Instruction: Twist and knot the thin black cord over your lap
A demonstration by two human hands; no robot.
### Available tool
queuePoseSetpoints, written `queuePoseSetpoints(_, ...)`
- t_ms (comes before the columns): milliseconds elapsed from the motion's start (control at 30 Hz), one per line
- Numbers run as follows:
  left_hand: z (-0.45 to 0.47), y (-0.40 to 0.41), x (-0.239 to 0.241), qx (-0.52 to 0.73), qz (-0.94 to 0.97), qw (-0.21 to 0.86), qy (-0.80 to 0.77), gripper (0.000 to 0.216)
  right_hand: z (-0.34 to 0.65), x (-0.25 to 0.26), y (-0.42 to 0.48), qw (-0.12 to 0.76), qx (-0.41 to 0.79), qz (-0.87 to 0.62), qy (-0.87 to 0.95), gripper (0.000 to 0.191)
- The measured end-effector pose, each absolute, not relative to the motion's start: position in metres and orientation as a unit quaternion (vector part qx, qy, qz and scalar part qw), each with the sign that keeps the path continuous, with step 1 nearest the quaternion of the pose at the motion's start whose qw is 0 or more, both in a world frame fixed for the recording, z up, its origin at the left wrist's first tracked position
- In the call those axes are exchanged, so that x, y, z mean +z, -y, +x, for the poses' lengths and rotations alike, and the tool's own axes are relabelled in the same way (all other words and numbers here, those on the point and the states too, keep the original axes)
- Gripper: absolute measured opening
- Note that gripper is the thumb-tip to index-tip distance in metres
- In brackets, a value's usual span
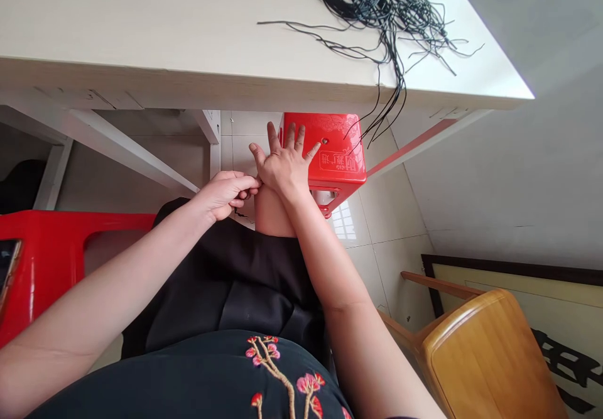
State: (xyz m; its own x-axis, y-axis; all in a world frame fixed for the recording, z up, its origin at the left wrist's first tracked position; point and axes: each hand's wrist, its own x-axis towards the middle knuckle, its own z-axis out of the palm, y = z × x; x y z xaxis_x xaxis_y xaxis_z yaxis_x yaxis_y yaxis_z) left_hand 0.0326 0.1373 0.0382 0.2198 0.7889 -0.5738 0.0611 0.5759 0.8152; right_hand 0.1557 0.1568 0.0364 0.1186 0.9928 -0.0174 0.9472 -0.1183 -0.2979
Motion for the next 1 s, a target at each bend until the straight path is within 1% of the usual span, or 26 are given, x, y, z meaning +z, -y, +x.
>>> queuePoseSetpoints(233, 0.032, -0.140, 0.038, 0.271, 0.362, 0.693, -0.561, 0.014, 0.156, 0.037, -0.166, 0.072, 0.128, -0.740, 0.657, 0.070)
queuePoseSetpoints(1000, 0.029, -0.141, 0.039, 0.274, 0.329, 0.724, -0.541, 0.014, 0.156, 0.033, -0.169, 0.094, 0.129, -0.734, 0.661, 0.075)
